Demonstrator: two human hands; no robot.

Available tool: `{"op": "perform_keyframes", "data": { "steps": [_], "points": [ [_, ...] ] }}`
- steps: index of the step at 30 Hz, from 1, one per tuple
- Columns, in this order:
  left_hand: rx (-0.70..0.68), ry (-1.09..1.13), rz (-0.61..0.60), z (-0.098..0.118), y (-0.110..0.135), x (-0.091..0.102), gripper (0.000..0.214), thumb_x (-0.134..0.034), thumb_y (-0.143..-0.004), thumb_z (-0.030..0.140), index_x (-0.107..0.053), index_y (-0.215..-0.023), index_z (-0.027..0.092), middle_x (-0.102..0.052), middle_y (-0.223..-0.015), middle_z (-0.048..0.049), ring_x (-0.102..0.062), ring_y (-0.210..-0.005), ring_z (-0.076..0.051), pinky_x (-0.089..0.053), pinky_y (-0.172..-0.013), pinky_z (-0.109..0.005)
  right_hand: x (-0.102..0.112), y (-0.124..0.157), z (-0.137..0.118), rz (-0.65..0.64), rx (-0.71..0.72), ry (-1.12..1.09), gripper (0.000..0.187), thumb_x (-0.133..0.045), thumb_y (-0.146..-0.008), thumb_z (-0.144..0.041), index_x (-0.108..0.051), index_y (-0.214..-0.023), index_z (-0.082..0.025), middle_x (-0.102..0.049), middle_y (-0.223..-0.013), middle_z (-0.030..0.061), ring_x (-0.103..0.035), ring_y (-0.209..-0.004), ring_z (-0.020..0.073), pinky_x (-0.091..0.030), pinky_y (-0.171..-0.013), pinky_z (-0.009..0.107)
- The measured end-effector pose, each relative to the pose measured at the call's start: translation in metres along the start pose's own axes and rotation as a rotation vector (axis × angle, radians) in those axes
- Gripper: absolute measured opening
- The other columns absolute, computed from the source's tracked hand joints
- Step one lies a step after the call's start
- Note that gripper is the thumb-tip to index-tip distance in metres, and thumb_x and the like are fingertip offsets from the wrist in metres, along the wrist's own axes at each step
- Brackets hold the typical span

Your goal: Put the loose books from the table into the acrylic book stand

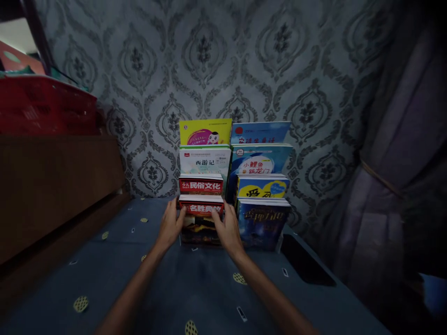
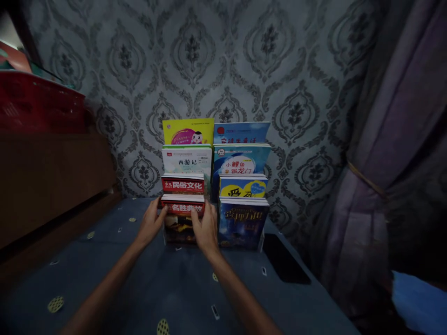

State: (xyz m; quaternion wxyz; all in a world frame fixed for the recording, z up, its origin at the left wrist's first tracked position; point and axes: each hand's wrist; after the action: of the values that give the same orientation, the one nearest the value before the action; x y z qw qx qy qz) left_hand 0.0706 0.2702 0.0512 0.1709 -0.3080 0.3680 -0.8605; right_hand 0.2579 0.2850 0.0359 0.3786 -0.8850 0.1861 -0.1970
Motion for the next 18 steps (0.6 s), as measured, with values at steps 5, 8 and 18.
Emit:
{"op": "perform_keyframes", "data": {
  "steps": [5, 8, 18],
  "points": [
    [-0.018, 0.095, 0.106, 0.016, -0.038, 0.003, 0.046, -0.041, -0.099, 0.038, -0.044, -0.139, 0.017, -0.056, -0.134, -0.0150, -0.050, -0.129, -0.025, -0.038, -0.110, -0.043, -0.001, -0.037, -0.018, 0.043, 0.063, -0.013, 0.049, -0.041, -0.096, -0.045, -0.049, -0.137, -0.021, -0.057, -0.127, 0.0153, -0.053, -0.122, 0.0281, -0.043, -0.104, 0.051],
    [-0.014, 0.130, 0.146, 0.020, -0.061, 0.003, 0.040, -0.040, -0.099, 0.036, -0.053, -0.131, 0.017, -0.060, -0.127, -0.0137, -0.054, -0.123, -0.024, -0.041, -0.106, -0.041, -0.007, -0.058, -0.023, 0.094, 0.063, -0.019, 0.045, -0.040, -0.095, -0.042, -0.052, -0.133, -0.020, -0.059, -0.123, 0.0155, -0.053, -0.120, 0.0288, -0.041, -0.104, 0.052],
    [0.043, 0.271, 0.145, 0.003, -0.088, -0.002, 0.034, -0.047, -0.092, 0.042, -0.062, -0.104, 0.015, -0.070, -0.100, -0.0094, -0.065, -0.093, -0.020, -0.052, -0.085, -0.032, -0.016, -0.077, -0.020, 0.175, 0.030, -0.020, 0.033, -0.037, -0.091, -0.030, -0.056, -0.115, -0.017, -0.062, -0.110, 0.0142, -0.057, -0.106, 0.0257, -0.045, -0.098, 0.047]
  ]
}}
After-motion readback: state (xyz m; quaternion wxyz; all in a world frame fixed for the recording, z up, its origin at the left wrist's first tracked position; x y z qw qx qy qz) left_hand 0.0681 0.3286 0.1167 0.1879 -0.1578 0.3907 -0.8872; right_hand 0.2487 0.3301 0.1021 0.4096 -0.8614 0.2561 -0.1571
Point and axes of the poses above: each hand's wrist, its own y-axis away from the middle knuckle, its own x-axis out of the back of the hand, z = x × y
